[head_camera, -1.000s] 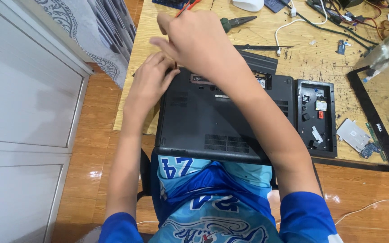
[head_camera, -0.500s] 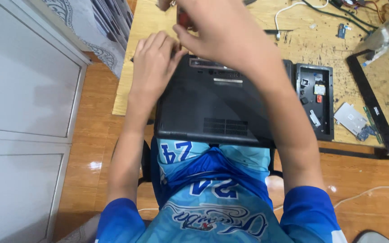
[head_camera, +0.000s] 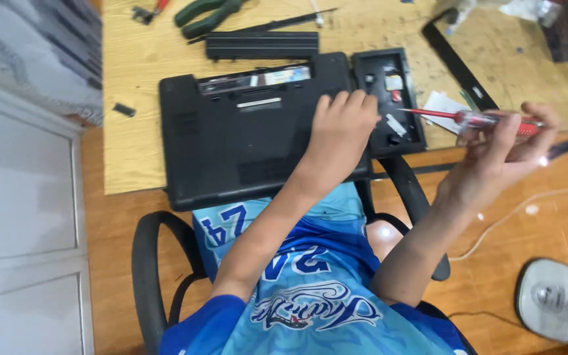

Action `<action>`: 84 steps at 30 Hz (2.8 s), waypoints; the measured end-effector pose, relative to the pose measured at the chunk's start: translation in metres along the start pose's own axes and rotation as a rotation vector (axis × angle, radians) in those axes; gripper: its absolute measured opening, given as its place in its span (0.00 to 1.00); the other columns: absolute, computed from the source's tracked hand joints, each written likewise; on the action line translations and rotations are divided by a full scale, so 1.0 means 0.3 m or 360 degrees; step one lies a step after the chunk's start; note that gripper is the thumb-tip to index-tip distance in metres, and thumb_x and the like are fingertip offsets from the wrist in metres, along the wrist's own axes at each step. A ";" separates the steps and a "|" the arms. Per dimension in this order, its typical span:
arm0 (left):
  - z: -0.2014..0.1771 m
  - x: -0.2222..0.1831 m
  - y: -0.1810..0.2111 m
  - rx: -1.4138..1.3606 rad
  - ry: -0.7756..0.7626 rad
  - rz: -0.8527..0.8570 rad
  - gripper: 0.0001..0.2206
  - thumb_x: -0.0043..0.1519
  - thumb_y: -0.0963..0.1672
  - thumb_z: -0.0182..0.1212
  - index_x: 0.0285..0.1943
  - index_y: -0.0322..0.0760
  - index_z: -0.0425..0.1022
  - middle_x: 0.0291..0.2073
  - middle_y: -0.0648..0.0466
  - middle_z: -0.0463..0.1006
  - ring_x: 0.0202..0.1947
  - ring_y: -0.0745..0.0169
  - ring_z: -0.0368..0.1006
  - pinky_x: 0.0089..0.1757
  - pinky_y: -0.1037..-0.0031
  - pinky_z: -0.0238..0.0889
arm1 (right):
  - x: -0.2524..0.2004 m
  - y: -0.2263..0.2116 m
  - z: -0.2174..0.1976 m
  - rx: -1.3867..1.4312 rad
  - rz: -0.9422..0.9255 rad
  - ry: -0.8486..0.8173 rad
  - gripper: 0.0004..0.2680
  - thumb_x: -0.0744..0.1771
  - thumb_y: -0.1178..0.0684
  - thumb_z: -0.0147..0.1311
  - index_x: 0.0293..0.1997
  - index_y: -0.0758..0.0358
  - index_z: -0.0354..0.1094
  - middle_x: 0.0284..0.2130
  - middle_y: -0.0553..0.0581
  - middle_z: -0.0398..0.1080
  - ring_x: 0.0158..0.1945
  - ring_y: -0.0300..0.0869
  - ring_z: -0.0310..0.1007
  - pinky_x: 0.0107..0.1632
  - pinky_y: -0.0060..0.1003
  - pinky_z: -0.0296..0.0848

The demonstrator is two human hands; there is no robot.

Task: The recorder is disassembling a laptop to access and remove internal components like the SSD and RAM module.

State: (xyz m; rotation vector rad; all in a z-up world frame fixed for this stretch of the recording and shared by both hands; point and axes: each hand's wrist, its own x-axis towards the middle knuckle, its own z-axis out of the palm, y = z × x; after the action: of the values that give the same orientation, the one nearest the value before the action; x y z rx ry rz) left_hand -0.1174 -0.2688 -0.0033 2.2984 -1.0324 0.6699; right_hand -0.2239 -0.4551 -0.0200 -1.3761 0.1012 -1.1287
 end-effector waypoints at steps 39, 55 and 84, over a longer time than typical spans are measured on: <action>-0.289 -0.163 -0.469 0.0316 -0.0201 -0.0261 0.23 0.67 0.50 0.66 0.59 0.23 0.77 0.47 0.43 0.72 0.49 0.46 0.65 0.51 0.59 0.59 | -0.132 0.239 0.058 0.1262 0.0381 -0.0622 0.09 0.79 0.42 0.48 0.55 0.53 0.55 0.28 0.50 0.72 0.20 0.33 0.56 0.28 0.29 0.59; -0.728 -0.139 -0.081 0.0496 0.0312 0.0260 0.15 0.67 0.53 0.68 0.43 0.40 0.80 0.38 0.56 0.75 0.40 0.58 0.68 0.42 0.68 0.55 | -0.169 -0.048 0.042 0.0278 -0.0200 0.0616 0.13 0.74 0.40 0.48 0.54 0.59 0.57 0.38 0.49 0.62 0.28 0.34 0.51 0.25 0.28 0.51; -0.359 -0.118 -0.232 -0.0336 0.0043 0.0213 0.25 0.71 0.33 0.51 0.78 0.39 0.61 0.76 0.42 0.53 0.76 0.41 0.56 0.73 0.58 0.56 | -0.154 -0.023 -0.211 0.0598 -0.0354 0.0473 0.16 0.76 0.41 0.45 0.50 0.68 0.63 0.27 0.53 0.60 0.24 0.33 0.52 0.28 0.29 0.53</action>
State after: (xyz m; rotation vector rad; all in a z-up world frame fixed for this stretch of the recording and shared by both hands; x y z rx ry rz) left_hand -0.1076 -0.1423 0.0360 2.0481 -1.1925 0.6109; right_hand -0.2923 -0.4677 -0.0566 -0.8959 -0.0512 -1.4520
